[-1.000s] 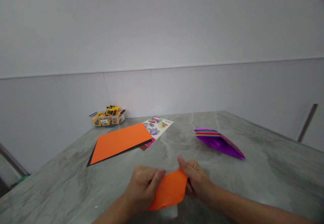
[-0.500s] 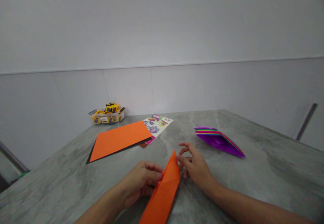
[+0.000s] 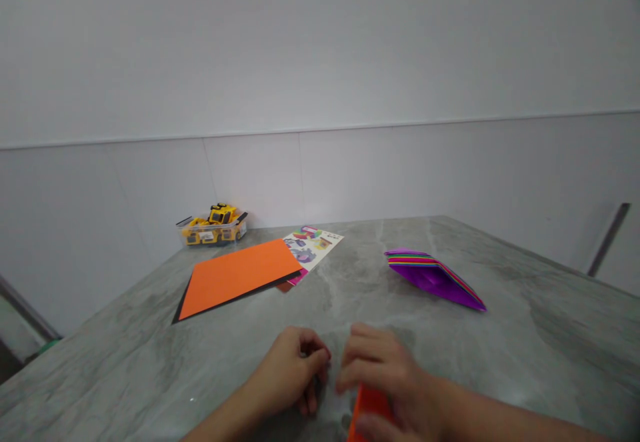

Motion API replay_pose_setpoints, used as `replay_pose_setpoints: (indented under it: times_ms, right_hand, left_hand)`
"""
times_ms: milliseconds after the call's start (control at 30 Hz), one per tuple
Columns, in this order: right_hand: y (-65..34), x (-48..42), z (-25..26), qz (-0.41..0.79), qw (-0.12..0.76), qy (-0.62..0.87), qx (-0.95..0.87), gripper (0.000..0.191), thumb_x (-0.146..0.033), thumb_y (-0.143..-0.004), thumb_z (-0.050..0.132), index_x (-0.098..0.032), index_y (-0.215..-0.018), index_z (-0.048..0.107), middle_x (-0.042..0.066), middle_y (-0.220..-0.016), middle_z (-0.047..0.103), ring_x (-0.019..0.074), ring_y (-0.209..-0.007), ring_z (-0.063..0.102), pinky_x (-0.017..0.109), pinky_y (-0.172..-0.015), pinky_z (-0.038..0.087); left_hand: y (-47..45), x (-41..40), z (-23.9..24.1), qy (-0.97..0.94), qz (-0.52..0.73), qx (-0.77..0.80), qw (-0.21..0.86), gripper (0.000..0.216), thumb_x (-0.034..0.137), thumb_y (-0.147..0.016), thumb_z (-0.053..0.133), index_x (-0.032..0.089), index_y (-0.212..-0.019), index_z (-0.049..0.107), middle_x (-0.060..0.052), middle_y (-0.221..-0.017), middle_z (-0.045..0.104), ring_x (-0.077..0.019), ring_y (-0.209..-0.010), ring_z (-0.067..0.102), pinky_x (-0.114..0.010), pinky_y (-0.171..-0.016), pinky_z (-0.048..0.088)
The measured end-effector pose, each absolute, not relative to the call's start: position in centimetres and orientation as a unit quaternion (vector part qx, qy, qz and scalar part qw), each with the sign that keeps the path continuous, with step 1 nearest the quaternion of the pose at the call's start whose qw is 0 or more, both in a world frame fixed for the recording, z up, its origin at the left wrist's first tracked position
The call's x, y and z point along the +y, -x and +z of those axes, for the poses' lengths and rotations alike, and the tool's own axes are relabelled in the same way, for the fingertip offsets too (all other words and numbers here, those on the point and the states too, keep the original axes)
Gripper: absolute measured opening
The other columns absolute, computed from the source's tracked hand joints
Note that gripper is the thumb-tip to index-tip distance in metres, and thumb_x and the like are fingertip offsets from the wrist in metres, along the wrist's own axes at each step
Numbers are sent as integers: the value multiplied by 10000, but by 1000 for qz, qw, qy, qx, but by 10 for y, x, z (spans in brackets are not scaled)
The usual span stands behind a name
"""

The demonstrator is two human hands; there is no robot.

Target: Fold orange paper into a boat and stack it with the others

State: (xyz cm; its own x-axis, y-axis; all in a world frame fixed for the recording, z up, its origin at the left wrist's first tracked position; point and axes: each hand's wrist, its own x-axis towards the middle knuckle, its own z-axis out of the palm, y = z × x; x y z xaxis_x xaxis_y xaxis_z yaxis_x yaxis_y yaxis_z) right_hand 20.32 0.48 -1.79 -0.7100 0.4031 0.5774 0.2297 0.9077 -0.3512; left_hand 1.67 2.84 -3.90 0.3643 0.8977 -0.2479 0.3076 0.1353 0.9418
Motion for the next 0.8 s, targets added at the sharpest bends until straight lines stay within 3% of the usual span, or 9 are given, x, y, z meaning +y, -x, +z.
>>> replay_pose_setpoints:
  times_ms: [100,200,300,400,567,800]
  right_hand:
    - [-203,0,-9,112,219,71,-967,220,-228,-909,437,-195,-787,618,43,-771,667,183,-757,550,309,-714,410]
    - [-201,-2,-11,82,190,80,-975,194,-179,-923,444,-187,-845,621,39,-825,677,174,-795,543,297,-756,418]
    - [-201,3,-19,33,254,105,-961,162,-233,-934,467,-202,-848,600,23,-807,647,167,-791,514,302,-751,408]
    - [-202,11,-25,-10,320,116,-940,178,-206,-929,425,-198,-812,559,20,-784,622,173,-796,502,347,-794,389]
    - [-203,18,-28,-51,381,144,-912,200,-128,-925,423,-212,-854,590,22,-842,599,170,-839,518,378,-850,383]
    - [-204,17,-26,-56,443,181,-876,249,-45,-890,423,-202,-953,606,49,-920,582,179,-896,541,417,-908,404]
  left_hand:
    - [-17,32,-41,-576,279,511,573,191,319,-724,601,140,-671,561,30,-500,576,-95,-268,495,-169,-248,333]
    - [-16,34,-37,-531,307,517,598,167,285,-712,632,129,-702,575,10,-536,602,-104,-352,557,-174,-320,395]
    - [-14,34,-29,-479,347,508,626,184,294,-767,613,116,-813,600,-45,-718,665,-116,-581,657,-209,-549,520]
    - [-12,30,-23,-440,374,462,673,272,341,-825,592,110,-968,601,-98,-912,681,-151,-747,685,-274,-722,537]
    - [-12,22,-22,-446,348,355,744,358,204,-751,716,113,-1083,617,-105,-944,678,-200,-822,669,-298,-720,519]
    - [-17,20,-23,-403,381,286,781,295,108,-740,633,106,-1034,650,-109,-894,689,-206,-723,672,-338,-725,511]
